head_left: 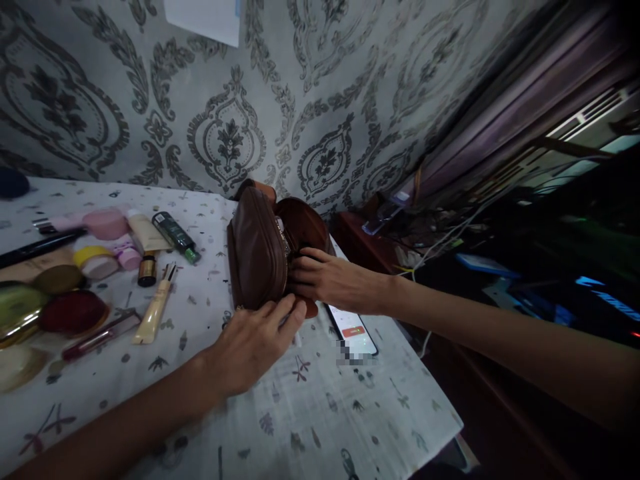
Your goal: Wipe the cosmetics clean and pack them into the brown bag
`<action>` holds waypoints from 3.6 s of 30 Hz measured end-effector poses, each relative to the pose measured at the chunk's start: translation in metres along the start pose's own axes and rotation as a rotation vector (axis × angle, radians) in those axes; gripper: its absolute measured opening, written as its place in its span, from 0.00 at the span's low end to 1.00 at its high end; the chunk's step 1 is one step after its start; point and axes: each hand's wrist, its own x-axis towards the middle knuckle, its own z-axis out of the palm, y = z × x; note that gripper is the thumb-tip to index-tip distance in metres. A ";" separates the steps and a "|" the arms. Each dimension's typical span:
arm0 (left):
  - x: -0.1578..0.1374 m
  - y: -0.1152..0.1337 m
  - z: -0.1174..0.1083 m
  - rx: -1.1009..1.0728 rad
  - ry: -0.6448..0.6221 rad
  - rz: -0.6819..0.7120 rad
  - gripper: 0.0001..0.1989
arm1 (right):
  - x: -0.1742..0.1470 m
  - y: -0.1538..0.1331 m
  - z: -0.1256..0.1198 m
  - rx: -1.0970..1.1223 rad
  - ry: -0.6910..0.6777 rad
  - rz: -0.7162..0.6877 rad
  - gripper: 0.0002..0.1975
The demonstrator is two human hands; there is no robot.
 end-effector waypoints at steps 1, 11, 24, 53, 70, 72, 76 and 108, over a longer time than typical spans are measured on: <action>0.000 0.000 0.000 0.000 0.005 0.002 0.31 | -0.003 0.000 -0.003 0.040 0.010 0.002 0.13; -0.001 0.002 0.003 0.008 0.003 -0.036 0.29 | -0.008 0.016 -0.029 0.131 0.065 0.218 0.15; -0.002 0.002 0.005 -0.003 -0.004 -0.023 0.32 | 0.017 0.018 -0.034 0.124 -0.197 0.268 0.05; -0.001 0.002 0.005 0.034 -0.002 -0.013 0.33 | 0.015 0.016 -0.032 0.290 -0.138 0.261 0.09; -0.002 0.002 0.005 -0.019 -0.074 -0.035 0.36 | 0.020 0.016 -0.047 0.057 -0.349 0.397 0.11; -0.001 0.002 0.004 -0.023 -0.078 -0.038 0.37 | 0.021 0.015 -0.045 0.043 -0.339 0.404 0.09; -0.001 0.002 0.003 -0.003 -0.075 -0.020 0.36 | 0.018 0.011 -0.038 0.031 -0.283 0.402 0.07; -0.009 -0.007 0.000 -0.102 0.223 -0.022 0.31 | -0.034 -0.070 -0.018 0.289 0.533 0.378 0.15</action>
